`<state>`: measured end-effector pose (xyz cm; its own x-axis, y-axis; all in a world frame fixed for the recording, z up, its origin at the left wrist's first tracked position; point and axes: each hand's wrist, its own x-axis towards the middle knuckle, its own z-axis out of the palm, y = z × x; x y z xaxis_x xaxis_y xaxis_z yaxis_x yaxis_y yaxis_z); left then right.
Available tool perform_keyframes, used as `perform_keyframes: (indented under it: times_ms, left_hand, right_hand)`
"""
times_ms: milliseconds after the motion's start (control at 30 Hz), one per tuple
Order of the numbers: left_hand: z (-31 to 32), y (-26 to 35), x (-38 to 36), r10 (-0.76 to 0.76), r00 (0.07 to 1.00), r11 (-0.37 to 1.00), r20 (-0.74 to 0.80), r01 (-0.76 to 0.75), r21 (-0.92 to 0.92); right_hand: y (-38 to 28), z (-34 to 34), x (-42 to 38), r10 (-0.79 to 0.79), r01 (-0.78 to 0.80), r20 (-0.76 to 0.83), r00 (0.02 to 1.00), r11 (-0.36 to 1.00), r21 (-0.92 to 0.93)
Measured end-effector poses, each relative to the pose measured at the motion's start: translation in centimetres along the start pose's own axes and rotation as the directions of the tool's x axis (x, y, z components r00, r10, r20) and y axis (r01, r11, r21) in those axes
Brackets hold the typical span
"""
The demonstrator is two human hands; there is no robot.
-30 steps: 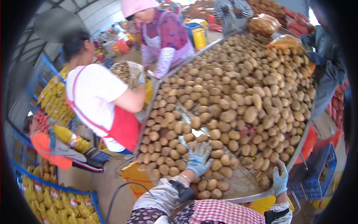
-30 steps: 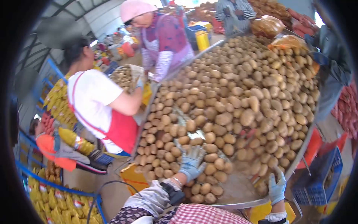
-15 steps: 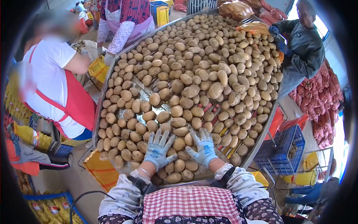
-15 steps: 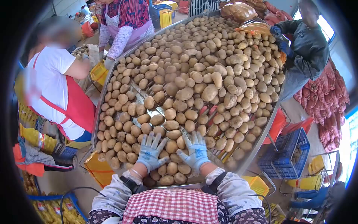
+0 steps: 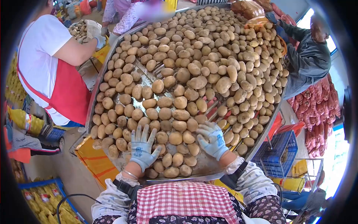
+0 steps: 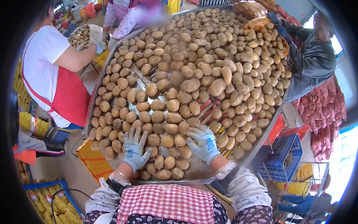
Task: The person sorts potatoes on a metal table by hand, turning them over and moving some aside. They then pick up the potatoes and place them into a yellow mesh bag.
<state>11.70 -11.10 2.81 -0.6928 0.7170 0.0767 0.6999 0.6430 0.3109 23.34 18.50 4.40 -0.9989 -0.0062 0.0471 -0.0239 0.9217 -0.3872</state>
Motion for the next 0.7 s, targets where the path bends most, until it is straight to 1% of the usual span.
perform_keyframes:
  times_ms: [33,67,100,133,167,200,233,267,333,367,433,467,533,567,600,633,667,700]
  left_hand:
    - [0.3,0.3,-0.5,-0.003,1.000,1.000,0.011,0.004,-0.009]
    - [0.6,0.5,-0.6,-0.008,1.000,1.000,0.006,0.008,-0.011]
    - [0.9,0.6,-0.5,-0.003,1.000,1.000,-0.018,0.002,-0.019]
    - [1.0,0.7,-0.4,0.002,0.999,1.000,-0.037,-0.003,-0.024]
    - [0.7,1.0,-0.1,-0.002,1.000,0.999,-0.012,0.002,-0.032]
    - [0.4,1.0,0.1,0.000,1.000,1.000,-0.015,0.000,-0.024]
    - [0.2,1.0,0.2,0.009,1.000,0.999,-0.023,-0.009,-0.038]
    - [0.2,1.0,0.1,0.009,1.000,0.998,-0.029,-0.011,-0.061]
    - [0.0,0.7,-0.5,-0.020,1.000,0.996,-0.021,0.018,-0.091]
    - [0.2,0.4,-1.0,-0.040,0.999,0.994,-0.030,0.036,-0.106]
    - [0.7,0.2,-1.6,-0.064,0.997,0.992,-0.053,0.057,-0.114]
    - [0.6,0.3,-1.6,-0.068,0.996,0.992,-0.053,0.062,-0.106]
    - [0.0,0.8,-1.1,-0.064,0.997,0.989,-0.036,0.058,-0.133]
    - [0.0,1.1,-0.8,-0.064,0.996,0.990,-0.058,0.056,-0.132]
    - [0.3,1.2,-0.7,-0.058,0.995,0.988,-0.082,0.045,-0.150]
    - [0.7,1.1,-0.6,-0.051,0.993,0.987,-0.110,0.033,-0.160]
    - [0.5,1.2,-0.6,-0.056,0.993,0.987,-0.104,0.039,-0.153]
    - [0.7,1.1,-0.7,-0.069,0.992,0.986,-0.106,0.052,-0.159]
  right_hand:
    - [0.5,-0.3,1.3,-0.001,0.001,0.006,1.000,1.000,-0.003]
    - [0.7,-0.8,3.8,0.112,-0.116,-0.197,0.974,0.993,-0.009]
    - [1.0,-1.3,6.1,0.207,-0.221,-0.395,0.895,0.975,0.011]
    - [2.3,0.0,7.7,0.273,-0.334,-0.431,0.860,0.940,-0.072]
    - [2.4,2.1,7.9,0.347,-0.358,-0.373,0.861,0.933,0.040]
    - [0.9,2.9,8.0,0.417,-0.388,-0.310,0.854,0.909,0.153]
    - [-0.1,2.8,7.0,0.464,-0.452,-0.230,0.856,0.886,0.105]
    - [-0.6,2.5,5.4,0.461,-0.450,-0.227,0.858,0.887,0.101]
    - [0.1,1.4,2.6,0.384,-0.383,-0.014,0.923,0.921,0.068]
    - [0.7,0.4,2.6,0.381,-0.379,-0.008,0.925,0.923,0.063]
    - [2.1,-1.1,4.5,0.292,-0.247,-0.240,0.926,0.948,0.199]
    - [2.8,-1.6,6.7,0.253,-0.203,-0.404,0.879,0.965,0.163]
    - [3.7,-2.3,11.3,0.498,-0.443,-0.277,0.821,0.864,0.241]
    - [4.4,-1.3,12.2,0.545,-0.514,-0.262,0.797,0.838,0.181]
    - [5.7,0.2,13.9,0.574,-0.561,-0.268,0.774,0.817,0.130]
    - [8.3,2.5,15.3,0.632,-0.599,-0.198,0.749,0.774,0.202]
    - [6.7,0.7,15.6,0.661,-0.612,-0.175,0.730,0.745,0.264]
    - [7.9,1.3,15.9,0.638,-0.565,-0.157,0.754,0.752,0.339]
